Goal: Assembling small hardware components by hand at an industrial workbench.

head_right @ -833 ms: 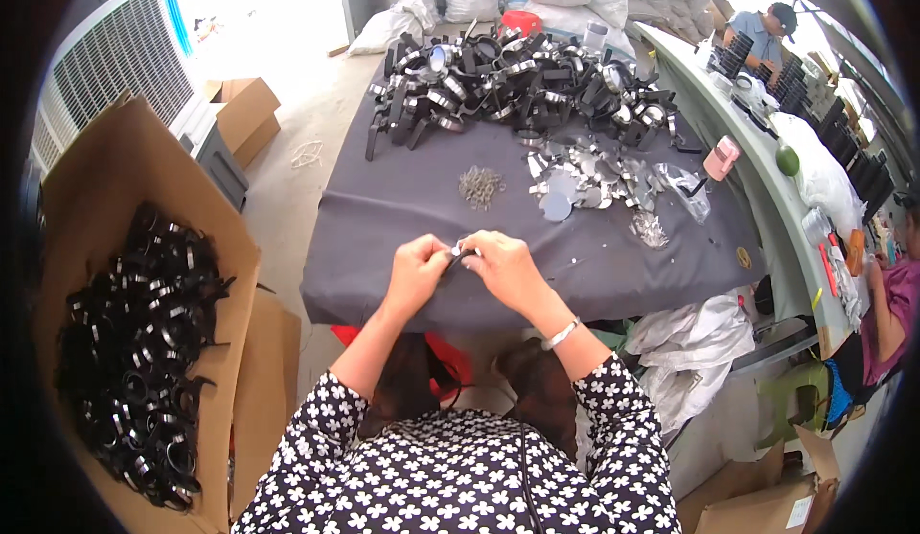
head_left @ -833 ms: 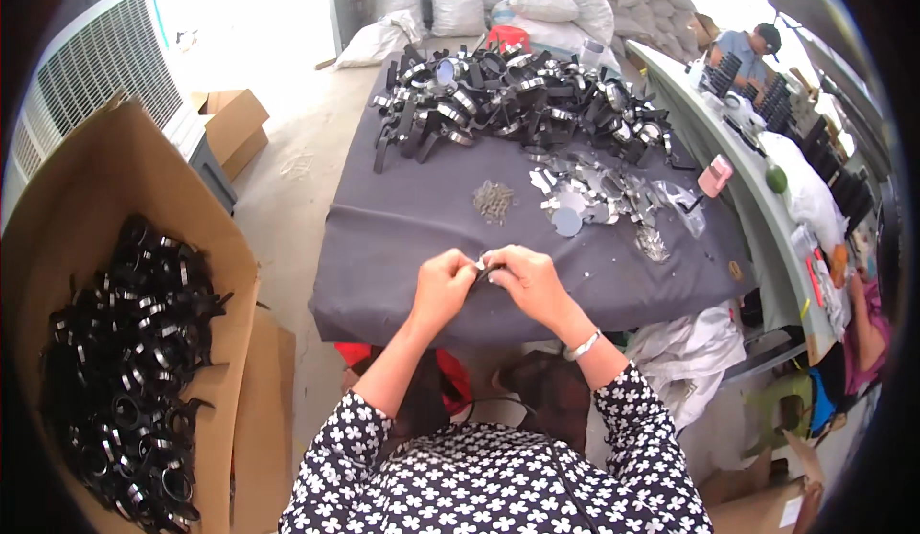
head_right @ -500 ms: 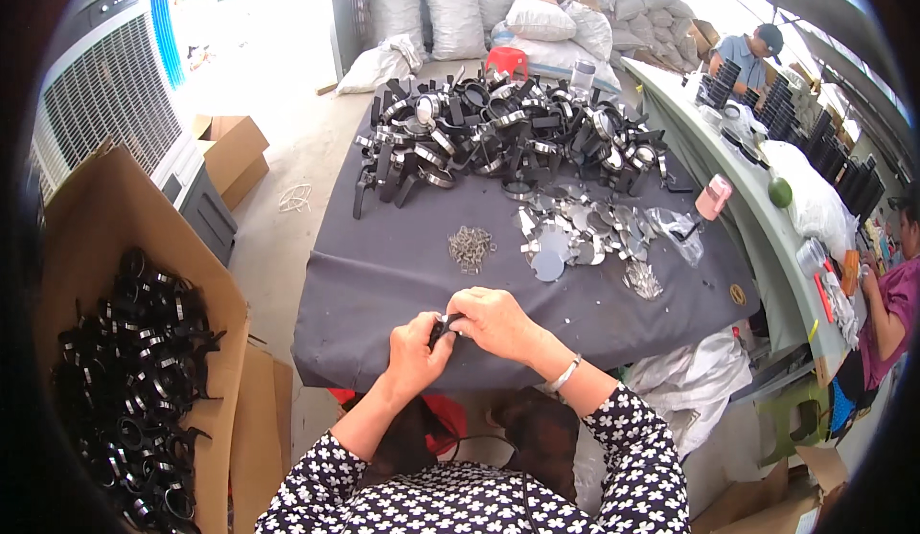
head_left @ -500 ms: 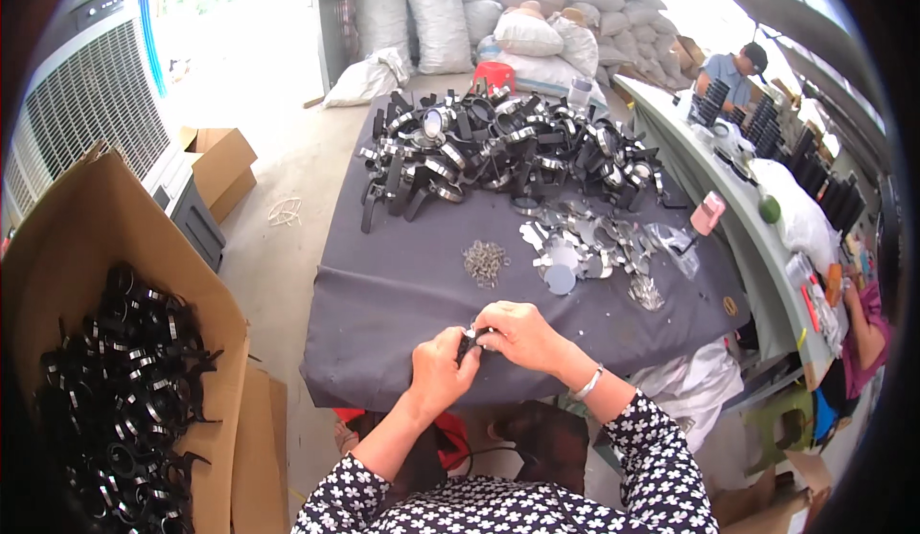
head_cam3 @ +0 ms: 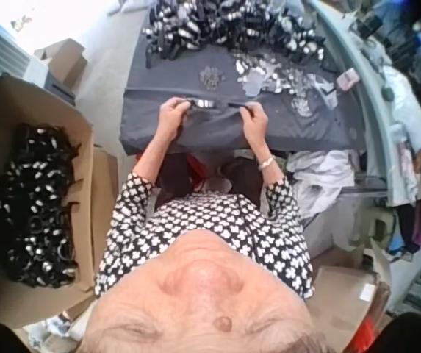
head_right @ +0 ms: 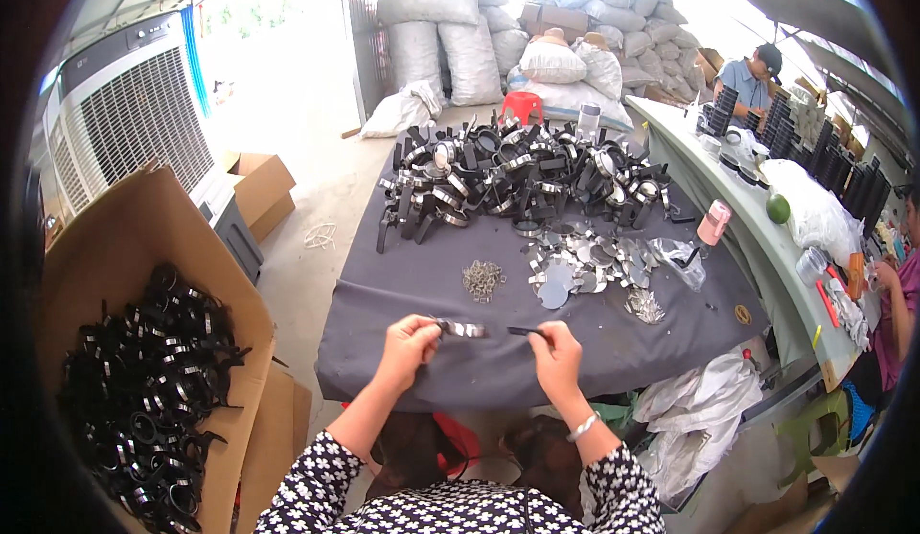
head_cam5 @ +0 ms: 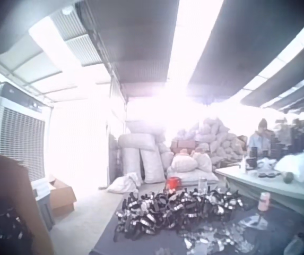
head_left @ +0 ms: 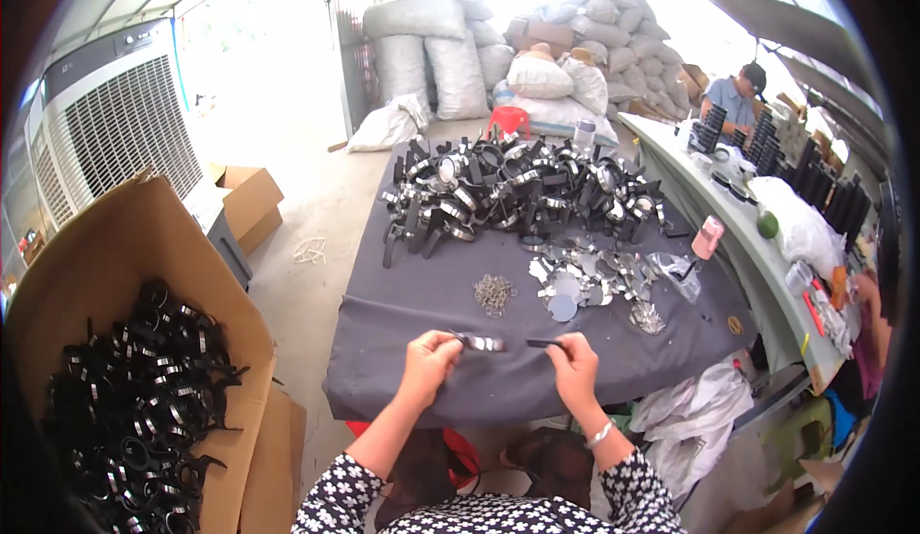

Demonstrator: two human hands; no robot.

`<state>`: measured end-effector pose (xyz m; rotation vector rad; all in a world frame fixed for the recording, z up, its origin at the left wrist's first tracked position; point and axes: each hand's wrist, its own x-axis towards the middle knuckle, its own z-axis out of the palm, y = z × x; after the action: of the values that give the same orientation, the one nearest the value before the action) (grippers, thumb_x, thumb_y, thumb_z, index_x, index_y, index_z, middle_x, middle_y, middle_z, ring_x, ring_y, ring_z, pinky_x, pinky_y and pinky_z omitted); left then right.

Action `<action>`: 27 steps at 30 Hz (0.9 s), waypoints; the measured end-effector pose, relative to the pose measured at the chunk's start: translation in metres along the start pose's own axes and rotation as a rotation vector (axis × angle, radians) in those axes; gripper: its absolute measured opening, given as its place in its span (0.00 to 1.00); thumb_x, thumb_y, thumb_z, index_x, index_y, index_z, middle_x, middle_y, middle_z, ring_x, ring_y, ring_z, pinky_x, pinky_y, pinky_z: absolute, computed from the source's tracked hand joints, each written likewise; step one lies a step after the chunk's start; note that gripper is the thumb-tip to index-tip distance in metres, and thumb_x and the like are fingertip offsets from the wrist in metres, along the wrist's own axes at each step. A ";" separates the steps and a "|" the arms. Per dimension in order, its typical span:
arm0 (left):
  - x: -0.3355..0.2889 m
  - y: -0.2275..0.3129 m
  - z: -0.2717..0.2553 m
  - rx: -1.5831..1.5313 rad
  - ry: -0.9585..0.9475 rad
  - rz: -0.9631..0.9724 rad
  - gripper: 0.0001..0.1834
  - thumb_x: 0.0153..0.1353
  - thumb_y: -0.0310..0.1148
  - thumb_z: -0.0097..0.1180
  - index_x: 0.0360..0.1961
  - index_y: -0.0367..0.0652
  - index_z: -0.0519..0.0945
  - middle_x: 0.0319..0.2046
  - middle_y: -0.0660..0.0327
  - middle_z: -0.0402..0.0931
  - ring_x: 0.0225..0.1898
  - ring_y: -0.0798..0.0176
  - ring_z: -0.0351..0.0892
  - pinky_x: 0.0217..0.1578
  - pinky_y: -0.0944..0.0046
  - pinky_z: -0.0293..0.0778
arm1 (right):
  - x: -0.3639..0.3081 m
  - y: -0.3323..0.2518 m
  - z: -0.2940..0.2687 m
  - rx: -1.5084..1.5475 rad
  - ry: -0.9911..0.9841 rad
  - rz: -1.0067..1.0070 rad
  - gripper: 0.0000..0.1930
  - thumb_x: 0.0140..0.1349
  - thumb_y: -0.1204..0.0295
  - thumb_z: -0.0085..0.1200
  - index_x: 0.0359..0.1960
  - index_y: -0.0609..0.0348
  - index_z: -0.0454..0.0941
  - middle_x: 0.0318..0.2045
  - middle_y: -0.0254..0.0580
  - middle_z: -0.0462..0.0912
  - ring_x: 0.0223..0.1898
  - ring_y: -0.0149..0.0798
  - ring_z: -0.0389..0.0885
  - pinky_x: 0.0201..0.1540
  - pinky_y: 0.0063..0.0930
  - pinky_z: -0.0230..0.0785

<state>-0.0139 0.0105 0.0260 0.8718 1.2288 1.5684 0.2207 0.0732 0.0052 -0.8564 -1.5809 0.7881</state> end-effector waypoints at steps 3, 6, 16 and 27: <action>0.048 0.032 0.006 -0.044 0.177 0.139 0.05 0.58 0.25 0.56 0.34 0.34 0.75 0.18 0.64 0.71 0.15 0.73 0.67 0.15 0.72 0.61 | -0.018 0.018 -0.016 -0.164 0.144 0.091 0.06 0.54 0.79 0.58 0.28 0.62 0.73 0.21 0.37 0.74 0.22 0.31 0.71 0.28 0.26 0.66; 0.115 0.078 0.023 -0.131 0.304 0.315 0.08 0.58 0.25 0.55 0.38 0.33 0.74 0.19 0.64 0.72 0.15 0.73 0.67 0.15 0.71 0.61 | -0.019 0.008 -0.011 -0.323 0.110 -0.147 0.07 0.52 0.79 0.59 0.29 0.60 0.72 0.24 0.46 0.76 0.25 0.49 0.76 0.30 0.36 0.67; 0.186 0.027 0.074 0.163 0.178 0.438 0.19 0.58 0.29 0.58 0.49 0.31 0.75 0.31 0.62 0.77 0.29 0.73 0.72 0.31 0.70 0.70 | -0.018 0.003 -0.010 -0.355 0.008 -0.121 0.06 0.53 0.79 0.58 0.29 0.62 0.71 0.25 0.47 0.75 0.27 0.50 0.75 0.32 0.37 0.66; -0.075 0.048 -0.112 0.451 0.567 0.488 0.13 0.58 0.26 0.53 0.44 0.37 0.78 0.34 0.60 0.81 0.33 0.69 0.78 0.35 0.67 0.75 | -0.011 0.030 -0.030 -0.266 -0.035 -0.017 0.05 0.64 0.76 0.49 0.35 0.67 0.71 0.29 0.37 0.72 0.33 0.34 0.70 0.40 0.27 0.66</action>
<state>-0.1048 -0.0987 0.0458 1.1117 1.9321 2.0533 0.2549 0.0810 -0.0212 -1.0229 -1.7471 0.5909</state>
